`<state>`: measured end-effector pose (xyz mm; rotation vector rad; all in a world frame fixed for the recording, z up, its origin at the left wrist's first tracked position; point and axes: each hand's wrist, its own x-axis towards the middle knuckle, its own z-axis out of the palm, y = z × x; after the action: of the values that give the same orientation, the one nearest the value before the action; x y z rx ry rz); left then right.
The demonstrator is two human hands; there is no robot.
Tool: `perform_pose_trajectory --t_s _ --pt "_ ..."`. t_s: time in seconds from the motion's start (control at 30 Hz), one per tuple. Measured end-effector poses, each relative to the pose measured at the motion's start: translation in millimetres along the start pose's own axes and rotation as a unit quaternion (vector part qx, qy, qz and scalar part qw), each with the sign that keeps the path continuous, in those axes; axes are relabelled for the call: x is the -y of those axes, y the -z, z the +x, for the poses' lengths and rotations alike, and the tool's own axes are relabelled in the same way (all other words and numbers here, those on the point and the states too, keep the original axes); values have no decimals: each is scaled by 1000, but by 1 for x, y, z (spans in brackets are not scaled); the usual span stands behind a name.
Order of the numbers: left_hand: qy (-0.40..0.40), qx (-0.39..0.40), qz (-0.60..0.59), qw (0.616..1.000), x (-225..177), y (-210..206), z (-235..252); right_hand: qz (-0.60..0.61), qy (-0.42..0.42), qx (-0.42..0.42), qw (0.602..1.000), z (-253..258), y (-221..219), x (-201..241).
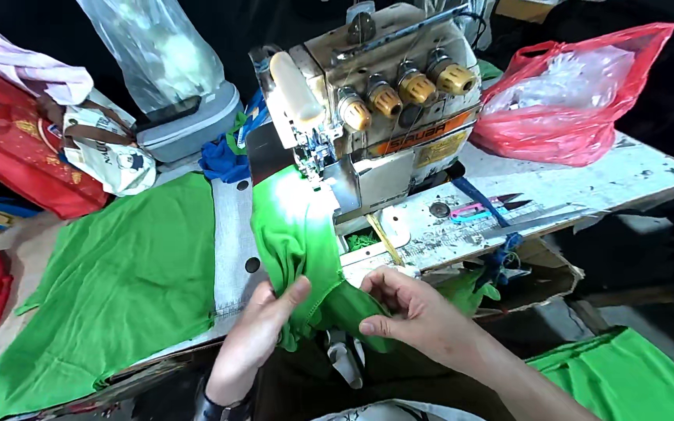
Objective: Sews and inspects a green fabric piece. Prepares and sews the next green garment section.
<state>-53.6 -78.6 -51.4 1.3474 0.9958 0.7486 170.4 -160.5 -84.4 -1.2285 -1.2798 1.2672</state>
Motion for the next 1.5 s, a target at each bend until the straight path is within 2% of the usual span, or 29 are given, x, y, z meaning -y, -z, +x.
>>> perform_pose_trajectory --t_s 0.2,0.3,0.37,0.47,0.63,0.73,0.87,0.93,1.07,1.13,1.3,1.37,1.43,1.5 --pt "-3 -31 4 999 1 -18 10 -100 95 -9 990 -3 2 7" --pt "-14 -11 -22 1000 4 -19 12 -130 50 -18 990 -1 2 12" --pt "-16 -3 -46 999 5 -20 12 -102 -1 -39 994 4 1 13" --pt "-17 2 -58 998 5 -21 12 -79 -17 -24 996 10 0 14" --pt "-3 -3 -24 1000 2 -21 12 -175 88 -95 976 7 -5 4" --pt "-22 -33 4 999 1 -22 13 -202 112 -119 966 5 -7 4" --pt "-52 -14 1 999 -2 -14 13 -193 171 -129 958 6 -7 2" --pt "-44 -15 -35 998 -3 -9 13 -140 145 -126 971 3 -5 6" --pt "11 -21 -78 997 -3 -14 13 -36 31 -67 997 5 0 14" --pt "30 -31 -91 995 -3 -17 14 -15 20 -40 999 7 3 14" --pt "9 14 -125 992 1 -17 14 -26 34 -57 997 12 2 15" --pt "-11 42 -101 994 1 -15 13 -59 52 -78 994 14 2 11" --pt "-9 25 -73 997 -1 -18 13 -96 52 -80 991 15 4 8" --pt "10 -5 -46 999 -4 -21 13 -117 26 -40 992 15 10 10"
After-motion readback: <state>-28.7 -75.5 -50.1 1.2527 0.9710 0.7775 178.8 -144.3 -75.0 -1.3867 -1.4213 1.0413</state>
